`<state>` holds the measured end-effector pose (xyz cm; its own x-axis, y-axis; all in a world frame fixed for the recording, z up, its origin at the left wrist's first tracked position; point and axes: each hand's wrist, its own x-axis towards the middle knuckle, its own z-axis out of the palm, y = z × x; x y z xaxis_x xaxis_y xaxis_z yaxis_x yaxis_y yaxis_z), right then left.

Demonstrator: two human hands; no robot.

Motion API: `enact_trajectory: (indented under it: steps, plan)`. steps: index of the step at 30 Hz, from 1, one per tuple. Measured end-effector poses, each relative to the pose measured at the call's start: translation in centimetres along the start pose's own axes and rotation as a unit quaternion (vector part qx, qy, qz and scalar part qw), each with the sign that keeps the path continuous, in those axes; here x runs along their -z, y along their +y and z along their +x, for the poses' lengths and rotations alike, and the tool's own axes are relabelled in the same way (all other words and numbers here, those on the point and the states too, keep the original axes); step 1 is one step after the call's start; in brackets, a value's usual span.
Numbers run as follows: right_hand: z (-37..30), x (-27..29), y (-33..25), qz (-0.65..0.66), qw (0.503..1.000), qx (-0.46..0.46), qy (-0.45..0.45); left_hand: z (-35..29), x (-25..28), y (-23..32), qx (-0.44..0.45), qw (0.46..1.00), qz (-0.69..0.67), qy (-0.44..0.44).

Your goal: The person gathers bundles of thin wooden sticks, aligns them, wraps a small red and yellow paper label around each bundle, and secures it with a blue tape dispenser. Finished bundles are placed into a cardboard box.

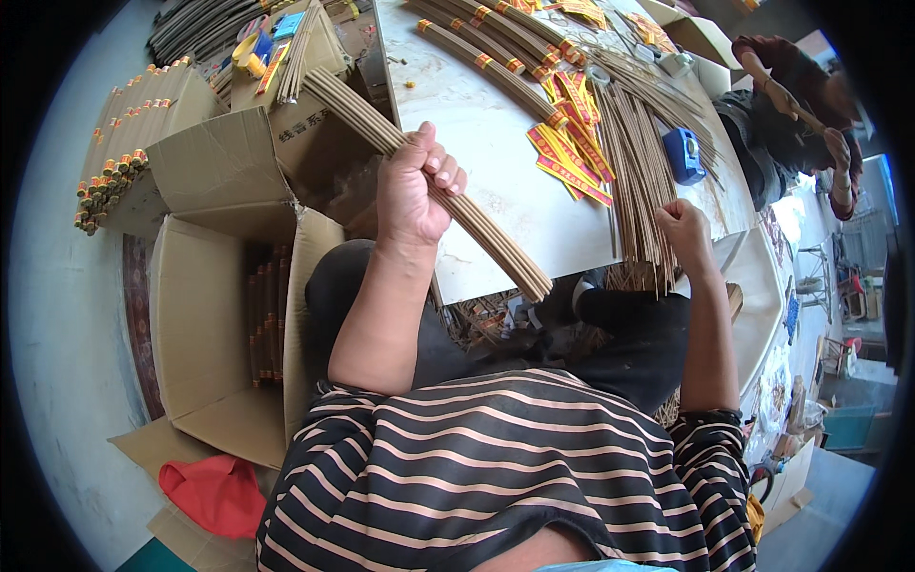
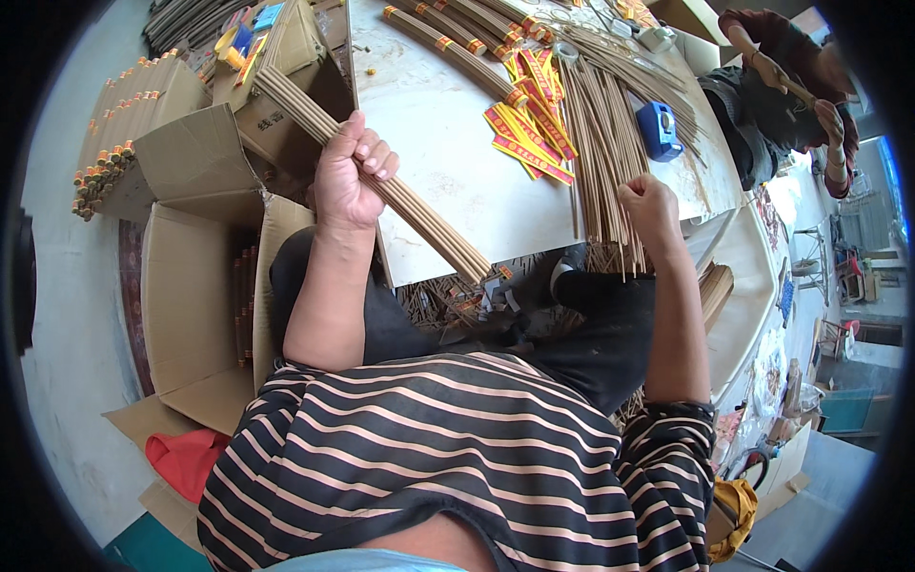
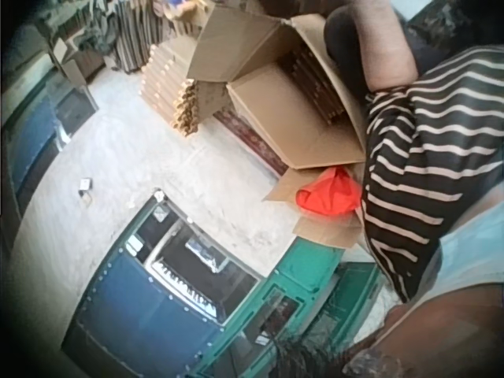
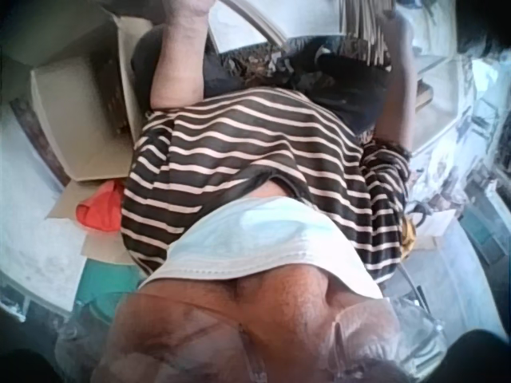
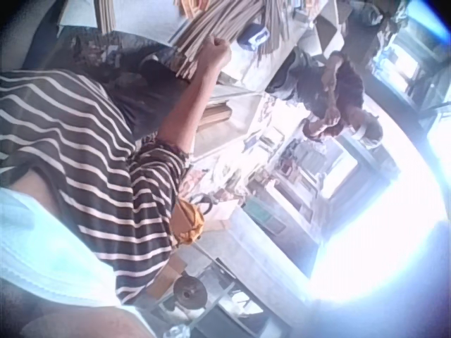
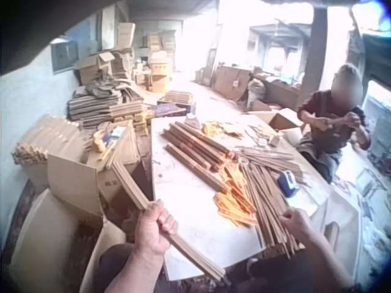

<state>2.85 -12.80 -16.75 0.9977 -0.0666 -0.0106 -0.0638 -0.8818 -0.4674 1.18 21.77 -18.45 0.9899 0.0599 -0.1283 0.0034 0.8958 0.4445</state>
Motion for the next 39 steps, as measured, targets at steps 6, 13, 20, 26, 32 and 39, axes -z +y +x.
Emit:
enact_trajectory:
  steps: [6,13,20,26,32,39]
  plan:
    - [-2.4,-2.9,-9.3,0.136,0.983,0.115,-0.053,-1.0,0.2,-0.9,0.038,0.998,0.014,-0.048]
    - [-7.5,-7.7,-15.3,0.484,0.694,-0.057,-0.531,-2.3,-1.5,-1.8,0.087,0.987,-0.020,-0.137]
    - [-9.2,-9.1,-15.5,0.097,0.959,0.138,-0.229,-1.0,-0.8,-0.2,-0.002,0.999,0.033,-0.008]
    - [-10.1,-7.4,-16.9,0.177,0.921,0.070,-0.340,-1.9,-0.4,0.8,0.005,0.999,0.002,-0.043]
    - [-9.8,-7.7,-16.9,0.124,0.938,0.096,-0.309,-2.1,-1.2,0.6,-0.018,0.998,0.044,-0.044]
    - [-9.8,-6.3,-17.5,0.342,0.815,-0.053,-0.465,-1.3,0.3,0.9,0.030,0.993,-0.028,-0.109]
